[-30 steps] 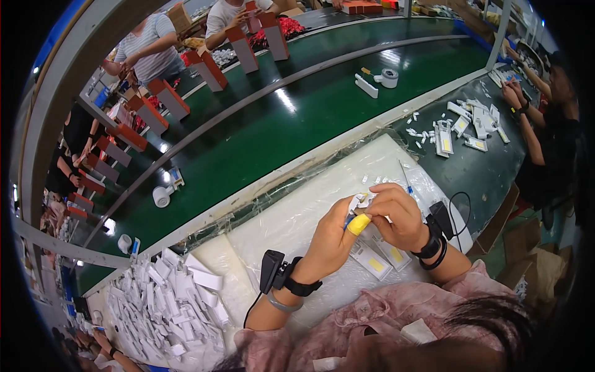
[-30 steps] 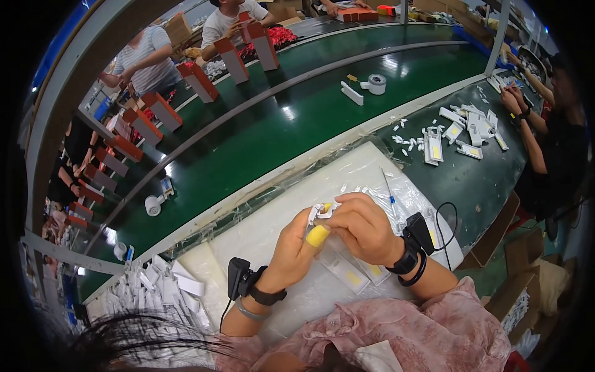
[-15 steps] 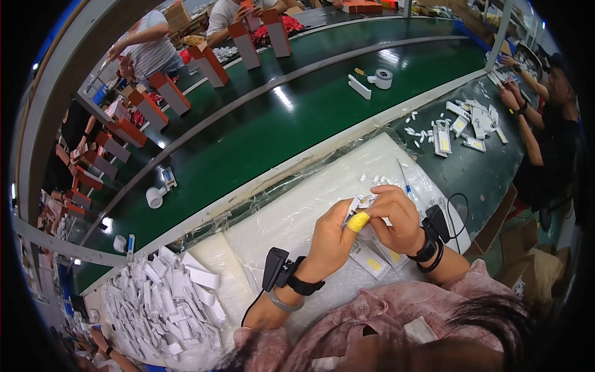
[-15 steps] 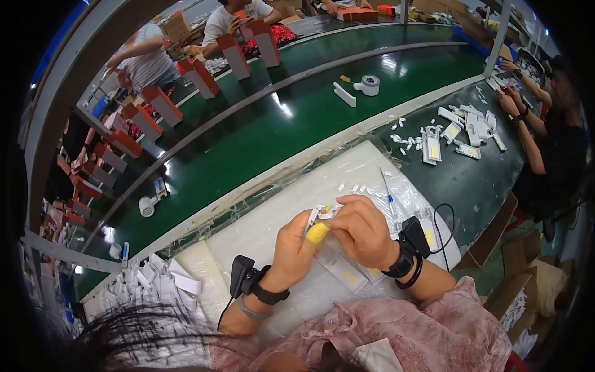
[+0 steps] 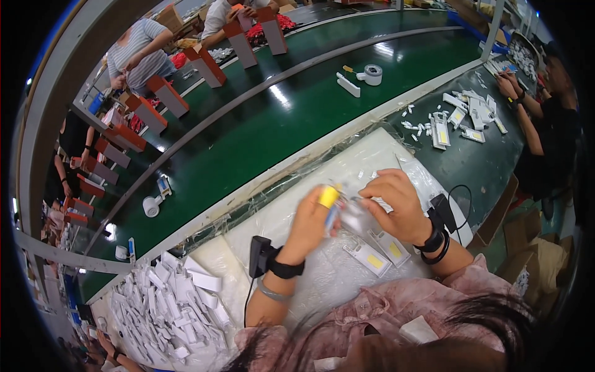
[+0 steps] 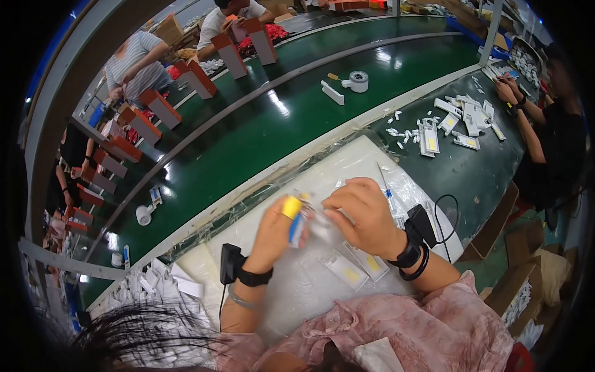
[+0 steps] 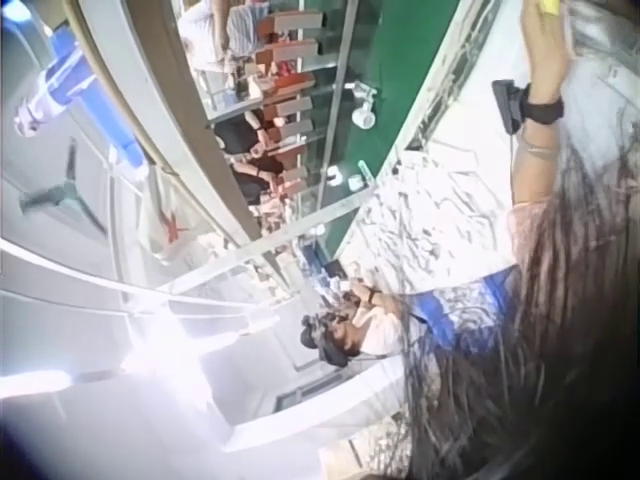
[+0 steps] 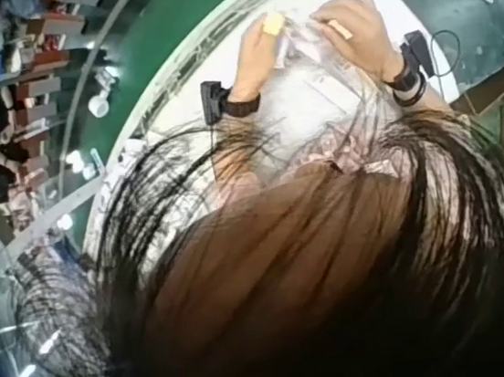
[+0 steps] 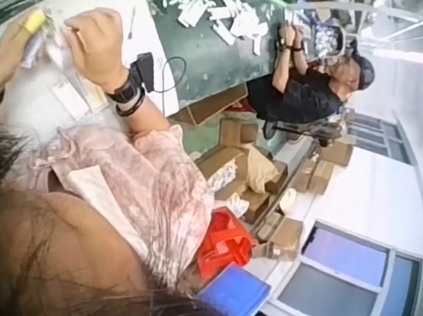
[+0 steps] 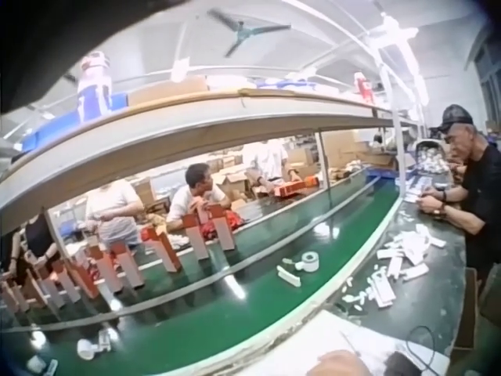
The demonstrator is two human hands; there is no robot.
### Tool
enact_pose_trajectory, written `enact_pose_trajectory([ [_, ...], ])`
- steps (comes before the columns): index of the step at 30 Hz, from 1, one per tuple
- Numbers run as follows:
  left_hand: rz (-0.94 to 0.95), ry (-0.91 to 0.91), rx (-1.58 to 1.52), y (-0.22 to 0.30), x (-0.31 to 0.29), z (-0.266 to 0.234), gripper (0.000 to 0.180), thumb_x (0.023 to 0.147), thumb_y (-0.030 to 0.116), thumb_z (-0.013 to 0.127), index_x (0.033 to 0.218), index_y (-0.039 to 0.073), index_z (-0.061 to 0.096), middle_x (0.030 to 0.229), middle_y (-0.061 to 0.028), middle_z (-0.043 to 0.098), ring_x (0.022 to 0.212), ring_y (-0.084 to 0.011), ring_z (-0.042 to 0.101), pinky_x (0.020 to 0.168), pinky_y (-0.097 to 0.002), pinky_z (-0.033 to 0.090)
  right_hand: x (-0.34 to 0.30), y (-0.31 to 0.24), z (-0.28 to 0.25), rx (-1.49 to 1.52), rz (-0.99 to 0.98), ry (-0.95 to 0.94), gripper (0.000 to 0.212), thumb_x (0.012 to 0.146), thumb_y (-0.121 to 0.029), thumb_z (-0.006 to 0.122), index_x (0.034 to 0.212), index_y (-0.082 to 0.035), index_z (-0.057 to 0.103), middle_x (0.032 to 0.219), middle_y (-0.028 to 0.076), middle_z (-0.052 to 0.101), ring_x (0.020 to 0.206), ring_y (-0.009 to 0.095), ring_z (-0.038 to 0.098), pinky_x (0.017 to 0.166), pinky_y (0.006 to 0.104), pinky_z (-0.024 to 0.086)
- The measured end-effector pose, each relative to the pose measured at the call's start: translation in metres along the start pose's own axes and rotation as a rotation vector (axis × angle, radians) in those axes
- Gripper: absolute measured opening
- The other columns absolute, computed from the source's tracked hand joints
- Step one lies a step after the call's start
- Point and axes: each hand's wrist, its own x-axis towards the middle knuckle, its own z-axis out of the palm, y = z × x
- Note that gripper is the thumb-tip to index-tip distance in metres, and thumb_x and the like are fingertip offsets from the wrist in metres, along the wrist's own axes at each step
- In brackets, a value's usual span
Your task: The person assembles a handheld fan by inserting a battery and motor into the housing, snapping on the fan head, and fitting the handle cover. After setting the fan aside, they use a pen to mark several small labels and stick them onto light panels.
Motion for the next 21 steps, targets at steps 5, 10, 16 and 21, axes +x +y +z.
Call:
enact_pose_trajectory([
  [5,0.079,0.321,-0.069,-0.003,0.024,-0.072,0.041,0.102,0.041,0.042,0.108,0.002,0.055,0.087,-0.0088,0.065,0.058,-0.0135,0.061,0.048,-0.0289,0.055,-0.007,0.013,-0.013,-0.086,0.049,0.035,0.014,0.079,-0.001,0.071,0.091,-0.006,0.067,0.086,0.006,0.066,0.083,0.024,0.062,0.091,0.0421,0.046],
  [10,0.302,0.842,-0.273,-0.04,0.043,-0.145,0.031,0.1,0.03,0.048,0.113,0.002,0.054,0.097,-0.008,0.064,0.079,-0.0168,0.065,0.066,-0.0308,0.056,-0.008,0.024,-0.028,-0.229,0.048,0.142,0.01,0.08,-0.002,0.07,0.087,-0.007,0.066,0.083,0.005,0.066,0.078,0.025,0.061,0.081,0.0386,0.044],
  [16,0.292,1.032,-0.212,-0.061,0.043,-0.167,0.035,0.098,0.015,0.047,0.129,-0.002,0.049,0.117,-0.0104,0.057,0.105,-0.018,0.056,0.093,-0.0299,0.043,-0.016,0.039,-0.055,-0.297,0.19,0.085,0.01,0.081,-0.002,0.068,0.09,-0.005,0.065,0.085,0.007,0.065,0.076,0.026,0.06,0.07,0.0359,0.044],
  [21,0.258,1.039,0.219,-0.069,0.053,-0.157,0.052,0.092,0.005,0.049,0.141,-0.01,0.036,0.138,-0.0153,0.045,0.12,-0.0204,0.048,0.103,-0.03,0.036,-0.031,0.068,-0.087,-0.41,0.262,-0.126,0.011,0.082,-0.007,0.069,0.092,-0.007,0.067,0.083,0.009,0.063,0.073,0.028,0.06,0.065,0.0367,0.042],
])
